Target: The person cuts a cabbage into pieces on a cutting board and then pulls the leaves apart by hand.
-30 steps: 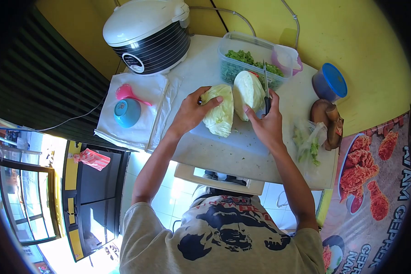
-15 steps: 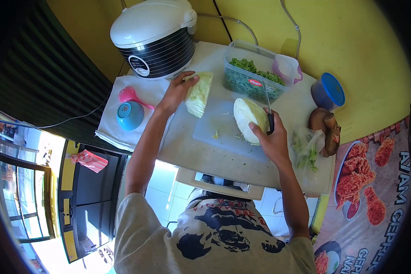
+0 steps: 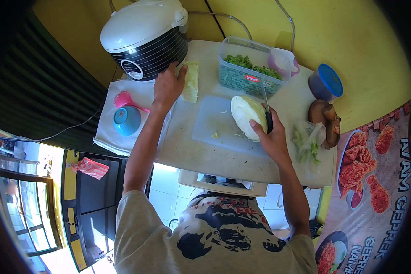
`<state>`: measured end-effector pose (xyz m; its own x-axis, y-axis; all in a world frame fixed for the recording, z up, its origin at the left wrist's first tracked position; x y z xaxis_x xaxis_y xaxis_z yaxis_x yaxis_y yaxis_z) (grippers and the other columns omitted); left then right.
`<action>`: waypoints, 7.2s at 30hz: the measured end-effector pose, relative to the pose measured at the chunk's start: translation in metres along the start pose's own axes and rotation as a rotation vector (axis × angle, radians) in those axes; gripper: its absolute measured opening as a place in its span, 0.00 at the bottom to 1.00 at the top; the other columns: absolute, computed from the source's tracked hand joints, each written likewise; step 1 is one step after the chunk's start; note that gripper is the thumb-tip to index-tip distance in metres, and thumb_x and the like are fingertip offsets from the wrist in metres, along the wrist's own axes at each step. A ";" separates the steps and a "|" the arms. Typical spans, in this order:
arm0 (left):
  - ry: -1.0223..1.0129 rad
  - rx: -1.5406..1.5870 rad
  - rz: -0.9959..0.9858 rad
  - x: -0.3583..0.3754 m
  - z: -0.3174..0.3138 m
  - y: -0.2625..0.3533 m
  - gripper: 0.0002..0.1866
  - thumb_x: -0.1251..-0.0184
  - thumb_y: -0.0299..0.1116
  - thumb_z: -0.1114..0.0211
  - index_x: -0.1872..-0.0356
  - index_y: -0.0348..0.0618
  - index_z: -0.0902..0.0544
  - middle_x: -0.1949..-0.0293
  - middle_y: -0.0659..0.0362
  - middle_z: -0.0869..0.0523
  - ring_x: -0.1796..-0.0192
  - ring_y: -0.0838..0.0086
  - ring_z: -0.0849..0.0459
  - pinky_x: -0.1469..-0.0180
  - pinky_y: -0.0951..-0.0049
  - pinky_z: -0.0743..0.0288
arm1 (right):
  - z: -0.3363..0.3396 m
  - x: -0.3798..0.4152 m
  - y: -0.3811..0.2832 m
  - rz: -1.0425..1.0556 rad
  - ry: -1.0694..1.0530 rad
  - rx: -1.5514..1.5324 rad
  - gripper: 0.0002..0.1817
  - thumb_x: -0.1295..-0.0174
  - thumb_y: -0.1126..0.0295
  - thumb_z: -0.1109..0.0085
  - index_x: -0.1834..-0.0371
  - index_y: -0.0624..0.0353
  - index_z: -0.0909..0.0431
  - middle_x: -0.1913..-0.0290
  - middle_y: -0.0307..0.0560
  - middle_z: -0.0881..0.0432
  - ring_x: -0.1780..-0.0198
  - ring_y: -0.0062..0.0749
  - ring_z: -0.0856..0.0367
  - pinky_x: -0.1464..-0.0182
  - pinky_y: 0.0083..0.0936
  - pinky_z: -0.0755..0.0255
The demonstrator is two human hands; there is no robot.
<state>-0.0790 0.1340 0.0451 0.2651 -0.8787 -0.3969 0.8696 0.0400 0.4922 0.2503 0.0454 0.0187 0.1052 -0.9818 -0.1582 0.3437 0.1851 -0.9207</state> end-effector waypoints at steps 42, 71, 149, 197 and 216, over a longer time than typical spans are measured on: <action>-0.747 0.940 -0.069 0.114 -0.014 0.094 0.22 0.26 0.38 0.32 0.36 0.40 0.18 0.48 0.55 0.14 0.43 0.73 0.17 0.38 0.70 0.24 | 0.024 0.018 0.007 -0.476 -0.122 -0.464 0.27 0.31 0.52 0.34 0.35 0.55 0.27 0.70 0.31 0.27 0.85 0.10 0.41 0.85 0.16 0.49; -0.555 0.616 -0.031 0.101 -0.028 0.105 0.23 0.28 0.45 0.30 0.39 0.43 0.16 0.52 0.53 0.14 0.56 0.73 0.18 0.47 0.70 0.23 | 0.030 0.003 0.009 -0.334 -0.088 -0.015 0.40 0.35 0.37 0.38 0.44 0.70 0.25 0.66 0.44 0.22 0.67 0.25 0.27 0.64 0.24 0.31; -0.690 0.240 -0.309 0.120 -0.021 0.113 0.46 0.32 0.49 0.28 0.21 0.40 0.43 0.41 0.38 0.23 0.44 0.42 0.18 0.40 0.52 0.23 | 0.013 0.036 -0.016 0.010 -0.041 0.302 0.14 0.20 0.66 0.54 0.60 0.66 0.25 0.79 0.56 0.22 0.80 0.47 0.21 0.73 0.37 0.30; -0.645 0.498 -0.203 0.133 -0.034 0.104 0.37 0.26 0.39 0.33 0.23 0.41 0.42 0.38 0.40 0.29 0.33 0.44 0.27 0.31 0.53 0.31 | 0.007 0.051 -0.023 -0.002 -0.132 0.530 0.18 0.20 0.63 0.56 0.63 0.69 0.30 0.83 0.64 0.23 0.78 0.64 0.19 0.75 0.52 0.26; -0.578 0.438 -0.181 0.121 -0.033 0.105 0.36 0.26 0.38 0.35 0.23 0.42 0.42 0.36 0.40 0.30 0.30 0.41 0.29 0.30 0.51 0.31 | 0.026 0.034 -0.031 -0.021 -0.248 0.654 0.22 0.19 0.59 0.57 0.65 0.67 0.26 0.82 0.61 0.22 0.78 0.62 0.20 0.71 0.52 0.26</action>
<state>0.0580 0.0476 0.0232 -0.2330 -0.9683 -0.0901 0.6014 -0.2162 0.7691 0.2676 0.0074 0.0507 0.2754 -0.9612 0.0151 0.8308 0.2301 -0.5069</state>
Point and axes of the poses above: each hand's wrist, its own x-axis away from the middle knuckle, its own z-axis out of the back of the hand, y = z × x, the point moved 3 cm from there along -x, towards the middle knuckle
